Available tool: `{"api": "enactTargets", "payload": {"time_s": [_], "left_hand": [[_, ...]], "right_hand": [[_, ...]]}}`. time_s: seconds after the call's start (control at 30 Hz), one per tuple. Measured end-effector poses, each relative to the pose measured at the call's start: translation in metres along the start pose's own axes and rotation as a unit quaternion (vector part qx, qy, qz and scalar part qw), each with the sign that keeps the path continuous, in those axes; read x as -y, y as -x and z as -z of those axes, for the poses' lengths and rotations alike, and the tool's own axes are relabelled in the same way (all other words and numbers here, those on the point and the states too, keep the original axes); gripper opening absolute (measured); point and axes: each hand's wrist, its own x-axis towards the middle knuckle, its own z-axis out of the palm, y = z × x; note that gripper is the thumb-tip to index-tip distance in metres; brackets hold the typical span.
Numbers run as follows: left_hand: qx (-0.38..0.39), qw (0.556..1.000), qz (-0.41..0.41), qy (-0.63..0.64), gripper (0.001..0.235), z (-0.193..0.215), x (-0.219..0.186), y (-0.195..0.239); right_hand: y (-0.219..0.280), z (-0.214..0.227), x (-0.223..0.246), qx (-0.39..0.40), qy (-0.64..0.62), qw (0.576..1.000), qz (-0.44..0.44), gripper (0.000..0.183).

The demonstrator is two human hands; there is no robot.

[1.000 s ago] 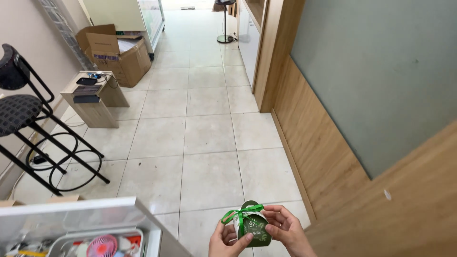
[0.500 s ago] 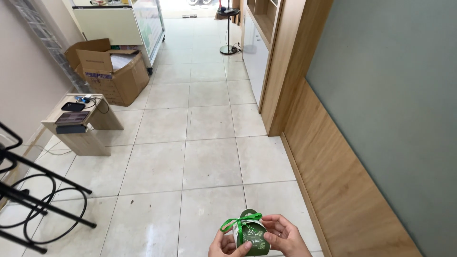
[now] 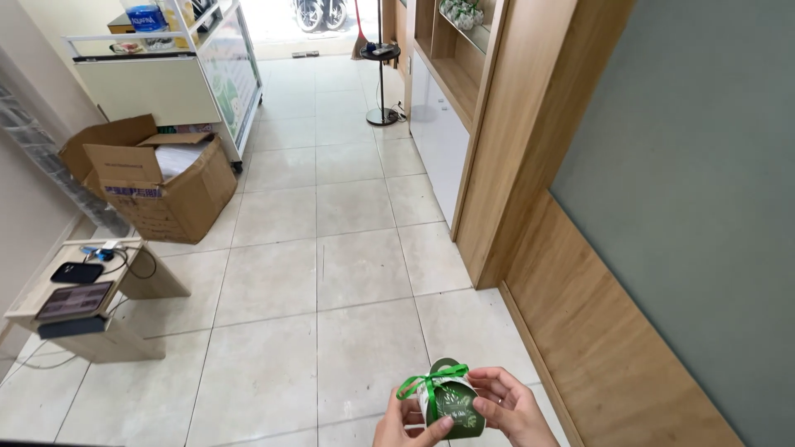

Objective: Pick up a boxed candle from the workbench and place it on a display shelf.

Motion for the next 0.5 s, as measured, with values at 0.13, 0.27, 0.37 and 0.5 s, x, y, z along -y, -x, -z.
{"api": "enactTargets", "payload": {"time_s": [0.13,0.27,0.37,0.5], "left_hand": [[-0.003,1.0,-0.005,-0.017,0.097,0.022,-0.018,-0.064],[-0.027,0.999,0.029,-0.011,0.099,0.053,-0.029,-0.15],[-0.034,0.999,0.034,-0.015,0.092,0.079,-0.037,-0.227],[-0.056,0.997,0.052,-0.003,0.08,0.105,-0.079,-0.322]], "right_hand": [[-0.075,0.004,0.014,-0.011,0.009,1.0,-0.007,0.065],[-0.168,0.018,0.031,-0.009,0.012,1.0,-0.002,0.061],[-0.245,0.028,0.049,0.008,0.006,1.0,-0.002,0.064],[-0.343,0.034,0.086,-0.004,0.024,1.0,-0.016,0.069]]}}
